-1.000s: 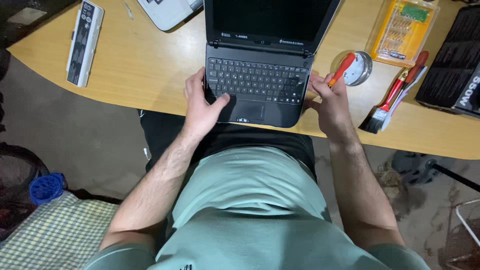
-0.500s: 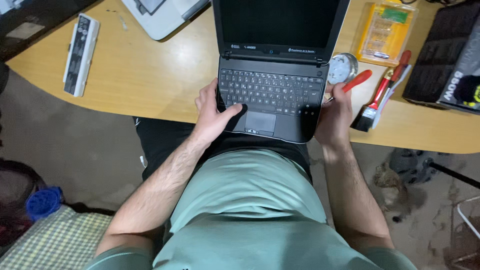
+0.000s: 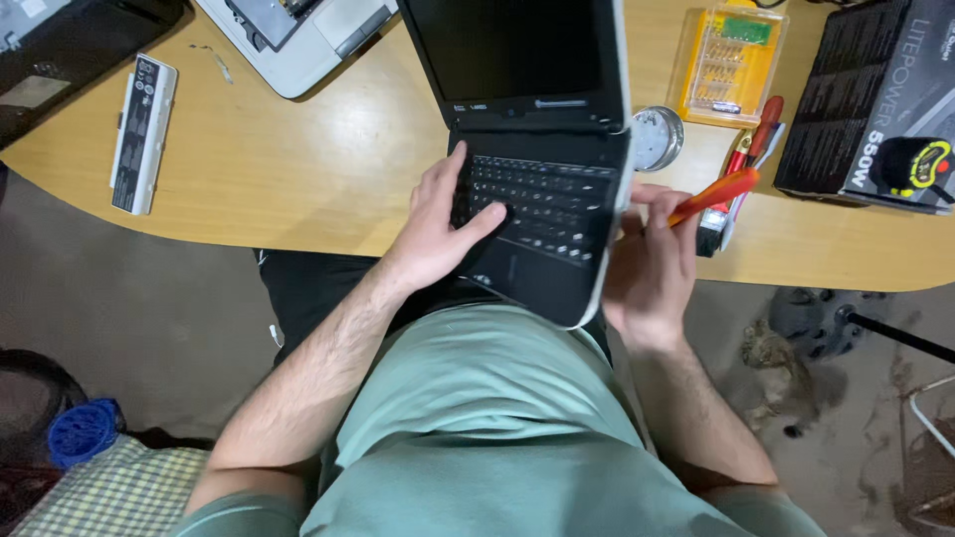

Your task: The person disassembles a laptop by removing the battery, keyboard, and internal components. They use a screwdriver to unscrew parts and carefully lift out the keyboard, hard drive, and other internal pieces.

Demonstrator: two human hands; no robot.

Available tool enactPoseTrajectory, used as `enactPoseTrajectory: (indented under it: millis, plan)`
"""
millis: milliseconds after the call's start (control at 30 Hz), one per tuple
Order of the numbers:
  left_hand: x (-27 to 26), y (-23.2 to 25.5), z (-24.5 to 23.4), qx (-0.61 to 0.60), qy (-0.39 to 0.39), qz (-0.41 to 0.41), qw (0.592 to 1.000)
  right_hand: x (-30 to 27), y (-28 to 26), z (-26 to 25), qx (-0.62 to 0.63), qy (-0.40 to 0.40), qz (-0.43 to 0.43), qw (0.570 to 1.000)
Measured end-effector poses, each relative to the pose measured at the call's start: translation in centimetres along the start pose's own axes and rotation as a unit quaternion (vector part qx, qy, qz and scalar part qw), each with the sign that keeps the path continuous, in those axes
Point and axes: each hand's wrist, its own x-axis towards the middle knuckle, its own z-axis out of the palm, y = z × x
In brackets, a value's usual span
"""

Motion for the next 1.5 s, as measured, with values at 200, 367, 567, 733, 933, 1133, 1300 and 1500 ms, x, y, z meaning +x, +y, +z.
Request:
enactPoseTrajectory:
  millis: [200, 367, 567, 733, 933, 1133, 1300, 1500]
  plan:
    - [-3.8, 4.5, -1.1, -0.056, 0.008, 0.177, 0.983, -2.0, 0.0, 7.9, -0.022, -0.181, -0.090, 0.979]
    - [-6.6, 6.9, -4.9, -0.021, 0.036, 0.243, 0.969, -2.0, 0.7, 11.0, 0.002, -0.236, -0.048, 0.971]
    - [-7.9, 10.2, -6.3, 0.077, 0.062, 0.197, 0.975, -0.3, 1.1, 11.9, -0.010, -0.289, -0.041, 0.956]
    - [-8.9, 11.1, -5.4, 0.213, 0.079, 0.183, 0.957, 3.7, 6.1, 11.7, -0.086, -0.194, -0.069, 0.975]
    - [-9.4, 10.1, -2.4, 0.290, 0.132, 0.217, 0.923, 8.4, 15.7, 9.0, -0.309, -0.058, 0.060, 0.947]
    - [-9.6, 9.4, 0.2, 0.322, 0.130, 0.229, 0.909, 9.4, 17.8, 8.0, -0.289, -0.034, 0.079, 0.953]
    - [-9.5, 8.1, 1.7, 0.403, 0.159, 0.264, 0.862, 10.5, 17.4, 7.0, -0.224, -0.010, 0.022, 0.974]
    - [-11.5, 9.4, -0.7, 0.264, 0.073, 0.350, 0.896, 11.1, 14.4, 5.0, -0.147, 0.020, -0.046, 0.988]
